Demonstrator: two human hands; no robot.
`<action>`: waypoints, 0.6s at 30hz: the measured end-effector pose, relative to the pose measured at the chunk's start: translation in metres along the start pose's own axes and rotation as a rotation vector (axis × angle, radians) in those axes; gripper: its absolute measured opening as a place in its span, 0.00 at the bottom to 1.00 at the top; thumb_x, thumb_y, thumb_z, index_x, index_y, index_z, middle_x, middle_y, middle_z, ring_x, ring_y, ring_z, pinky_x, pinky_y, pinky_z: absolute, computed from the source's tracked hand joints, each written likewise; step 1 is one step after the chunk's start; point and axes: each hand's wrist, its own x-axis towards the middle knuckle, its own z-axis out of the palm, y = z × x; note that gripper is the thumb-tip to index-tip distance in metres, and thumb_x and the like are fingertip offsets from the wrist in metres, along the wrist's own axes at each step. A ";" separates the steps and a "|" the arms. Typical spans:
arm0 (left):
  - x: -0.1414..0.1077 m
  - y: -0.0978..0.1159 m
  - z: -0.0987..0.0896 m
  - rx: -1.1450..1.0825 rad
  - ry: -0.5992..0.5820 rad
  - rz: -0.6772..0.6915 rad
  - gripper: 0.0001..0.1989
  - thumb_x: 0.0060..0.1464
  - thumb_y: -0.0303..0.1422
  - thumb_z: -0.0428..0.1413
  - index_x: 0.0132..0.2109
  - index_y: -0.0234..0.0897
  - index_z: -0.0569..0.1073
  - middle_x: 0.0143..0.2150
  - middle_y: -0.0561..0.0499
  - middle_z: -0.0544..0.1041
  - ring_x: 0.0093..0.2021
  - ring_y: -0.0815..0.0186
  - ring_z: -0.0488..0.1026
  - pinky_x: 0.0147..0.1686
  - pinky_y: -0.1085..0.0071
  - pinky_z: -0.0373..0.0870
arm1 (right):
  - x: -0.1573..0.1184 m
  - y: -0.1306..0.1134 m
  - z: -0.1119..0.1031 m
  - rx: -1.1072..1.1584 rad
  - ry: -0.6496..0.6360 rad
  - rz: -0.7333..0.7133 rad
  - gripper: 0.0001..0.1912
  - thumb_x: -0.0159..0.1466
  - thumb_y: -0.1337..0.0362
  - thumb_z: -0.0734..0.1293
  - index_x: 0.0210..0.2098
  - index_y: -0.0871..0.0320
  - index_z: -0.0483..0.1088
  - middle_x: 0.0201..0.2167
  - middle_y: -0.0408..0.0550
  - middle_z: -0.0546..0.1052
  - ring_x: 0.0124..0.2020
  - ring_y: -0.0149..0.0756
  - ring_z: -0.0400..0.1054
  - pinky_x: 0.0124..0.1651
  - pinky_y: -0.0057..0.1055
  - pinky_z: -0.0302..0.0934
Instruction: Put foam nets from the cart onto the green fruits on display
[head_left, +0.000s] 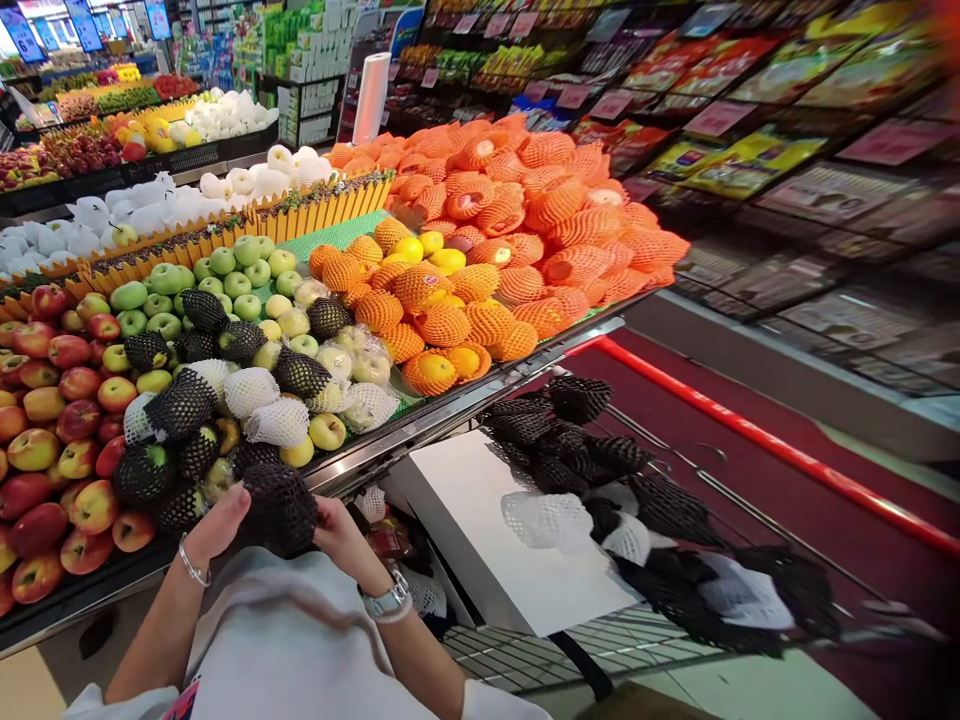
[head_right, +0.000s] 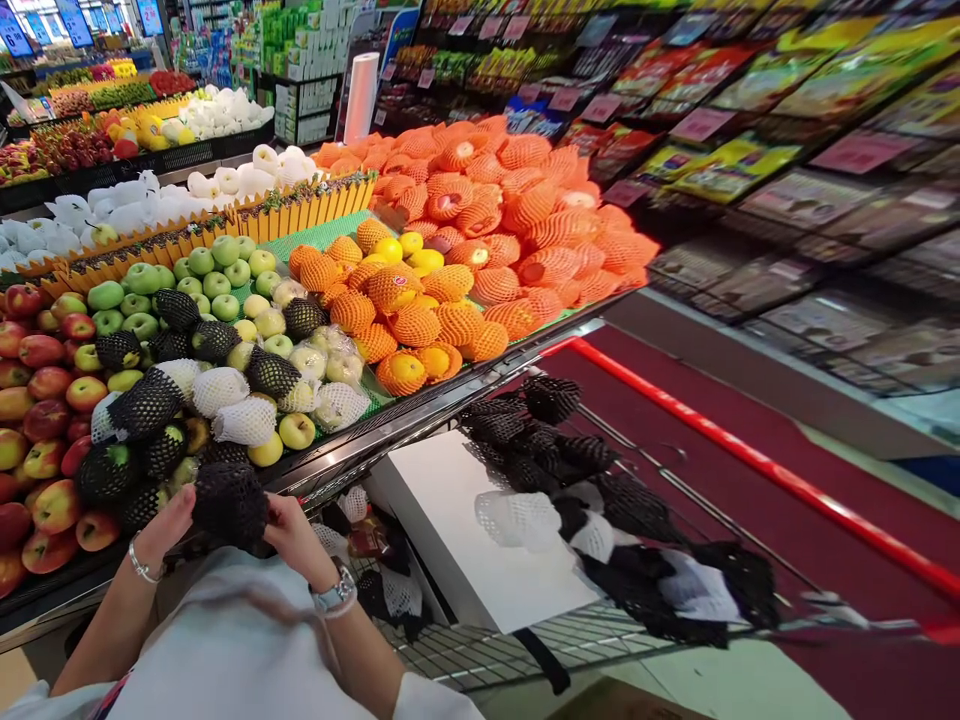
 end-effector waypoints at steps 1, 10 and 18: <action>0.000 0.002 0.002 -0.022 -0.033 -0.021 0.23 0.60 0.43 0.46 0.49 0.34 0.78 0.48 0.40 0.80 0.54 0.54 0.74 0.61 0.56 0.66 | -0.002 -0.001 -0.002 -0.108 0.019 -0.069 0.20 0.58 0.52 0.71 0.18 0.57 0.64 0.17 0.36 0.60 0.22 0.27 0.52 0.27 0.25 0.54; 0.017 0.020 0.023 -0.286 -0.234 -0.083 0.25 0.62 0.47 0.44 0.56 0.43 0.74 0.46 0.46 0.81 0.56 0.53 0.73 0.55 0.50 0.70 | -0.020 -0.015 -0.004 -0.288 0.173 -0.263 0.11 0.65 0.61 0.62 0.30 0.52 0.76 0.28 0.45 0.78 0.33 0.38 0.69 0.41 0.36 0.68; 0.013 0.065 0.001 -0.316 -0.343 0.085 0.32 0.55 0.57 0.51 0.52 0.36 0.78 0.51 0.41 0.79 0.56 0.49 0.71 0.61 0.54 0.62 | -0.011 0.007 -0.002 -0.154 0.006 -0.140 0.09 0.57 0.69 0.64 0.25 0.51 0.75 0.22 0.39 0.77 0.28 0.36 0.70 0.41 0.37 0.72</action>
